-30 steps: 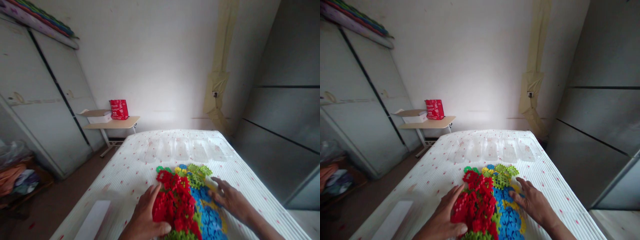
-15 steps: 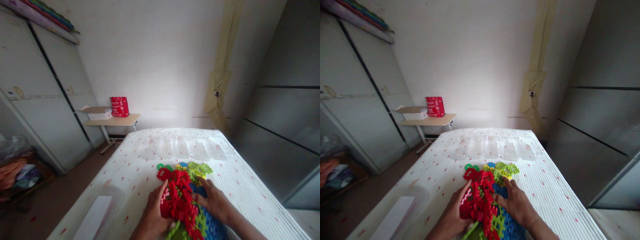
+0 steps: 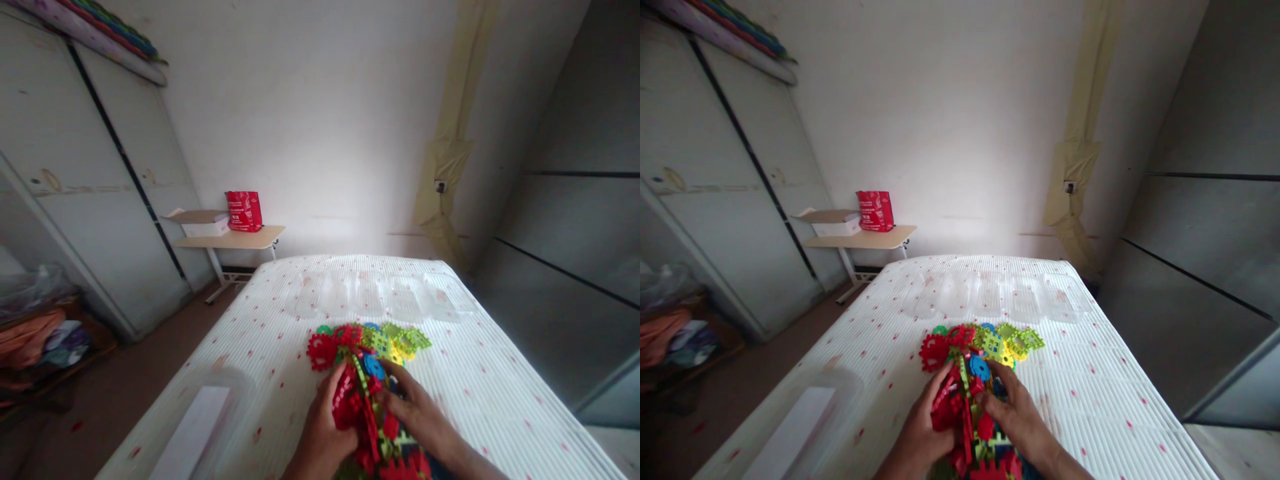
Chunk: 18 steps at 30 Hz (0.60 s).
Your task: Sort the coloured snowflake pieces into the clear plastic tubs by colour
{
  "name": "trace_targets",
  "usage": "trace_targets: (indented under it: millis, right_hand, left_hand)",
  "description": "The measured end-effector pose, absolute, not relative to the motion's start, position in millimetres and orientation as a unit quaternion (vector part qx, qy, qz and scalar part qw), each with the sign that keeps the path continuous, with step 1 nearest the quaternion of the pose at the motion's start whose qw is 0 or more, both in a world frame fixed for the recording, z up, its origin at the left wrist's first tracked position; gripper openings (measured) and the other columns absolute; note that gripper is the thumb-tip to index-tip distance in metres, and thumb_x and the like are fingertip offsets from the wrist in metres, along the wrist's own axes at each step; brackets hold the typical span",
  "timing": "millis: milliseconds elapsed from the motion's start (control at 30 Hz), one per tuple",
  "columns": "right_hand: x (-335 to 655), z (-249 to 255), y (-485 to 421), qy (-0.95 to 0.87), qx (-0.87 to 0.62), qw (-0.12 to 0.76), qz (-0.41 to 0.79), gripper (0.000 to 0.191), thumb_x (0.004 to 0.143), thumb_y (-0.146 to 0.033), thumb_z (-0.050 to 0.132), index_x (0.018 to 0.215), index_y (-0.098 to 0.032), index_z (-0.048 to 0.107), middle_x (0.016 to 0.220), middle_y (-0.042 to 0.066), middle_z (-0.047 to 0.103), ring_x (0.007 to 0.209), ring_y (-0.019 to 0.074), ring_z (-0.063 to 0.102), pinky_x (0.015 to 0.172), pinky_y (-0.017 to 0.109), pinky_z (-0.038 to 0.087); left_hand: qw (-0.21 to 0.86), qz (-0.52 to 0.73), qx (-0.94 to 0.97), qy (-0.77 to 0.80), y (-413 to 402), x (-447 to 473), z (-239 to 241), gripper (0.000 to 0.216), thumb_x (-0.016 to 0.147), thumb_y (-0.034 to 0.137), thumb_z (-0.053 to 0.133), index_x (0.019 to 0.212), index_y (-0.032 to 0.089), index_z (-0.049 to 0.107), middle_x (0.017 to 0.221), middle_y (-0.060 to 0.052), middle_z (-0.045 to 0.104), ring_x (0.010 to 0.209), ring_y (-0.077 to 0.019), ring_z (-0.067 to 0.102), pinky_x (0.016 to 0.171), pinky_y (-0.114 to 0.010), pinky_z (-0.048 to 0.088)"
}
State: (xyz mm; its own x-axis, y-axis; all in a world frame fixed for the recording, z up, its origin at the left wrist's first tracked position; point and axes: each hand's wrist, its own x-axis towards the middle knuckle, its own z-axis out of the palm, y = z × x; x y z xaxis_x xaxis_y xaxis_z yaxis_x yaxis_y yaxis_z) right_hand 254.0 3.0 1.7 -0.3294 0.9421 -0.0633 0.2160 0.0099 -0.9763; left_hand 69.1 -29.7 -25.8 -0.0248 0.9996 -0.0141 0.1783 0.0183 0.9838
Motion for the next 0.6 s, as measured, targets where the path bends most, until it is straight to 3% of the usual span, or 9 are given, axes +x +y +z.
trace_targets:
  millis: [100,267,400,600]
  right_hand:
    - [247.4,11.0,1.8,-0.567,-0.456,0.353,0.589,0.065,0.072,-0.046,0.061,0.128,-0.018,0.045,0.131,0.011,0.052,0.118,0.0271,0.048,0.098,0.041,0.038]
    - [239.7,23.5,2.2,-0.545,-0.488,0.362,0.577,0.071,0.065,-0.041,0.065,0.13,-0.018,0.045,0.135,0.01,0.048,0.127,0.0285,0.037,0.104,0.044,0.03]
    - [231.4,30.2,3.1,-0.552,-0.458,0.365,0.594,0.068,0.065,-0.034,0.066,0.127,-0.018,0.046,0.13,0.008,0.053,0.121,0.0279,0.044,0.099,0.042,0.037]
    - [219.1,36.9,7.7,-0.634,-0.37,0.396,0.551,0.057,0.068,-0.031,0.069,0.12,-0.021,0.051,0.119,0.006,0.059,0.101,0.0233,0.058,0.084,0.034,0.049]
  left_hand:
    - [0.492,0.47,0.506,0.53,-27.9,73.2,-26.2,0.092,0.056,0.011,0.071,0.138,0.027,0.032,0.137,-0.009,0.046,0.123,-0.0272,0.046,0.101,-0.036,0.041]
    - [0.511,0.504,0.495,0.49,-24.7,74.1,-20.4,0.089,0.057,0.001,0.056,0.138,0.027,0.03,0.138,-0.007,0.046,0.123,-0.0221,0.047,0.098,-0.031,0.044]
    - [0.498,0.547,0.491,0.461,-23.9,71.7,-8.2,0.086,0.056,0.004,0.051,0.137,0.025,0.03,0.139,-0.006,0.045,0.124,-0.0182,0.046,0.101,-0.028,0.041]
    - [0.485,0.573,0.438,0.494,-28.3,63.2,7.1,0.076,0.063,0.02,0.061,0.135,0.022,0.036,0.138,-0.01,0.045,0.126,-0.0246,0.043,0.095,-0.029,0.044]
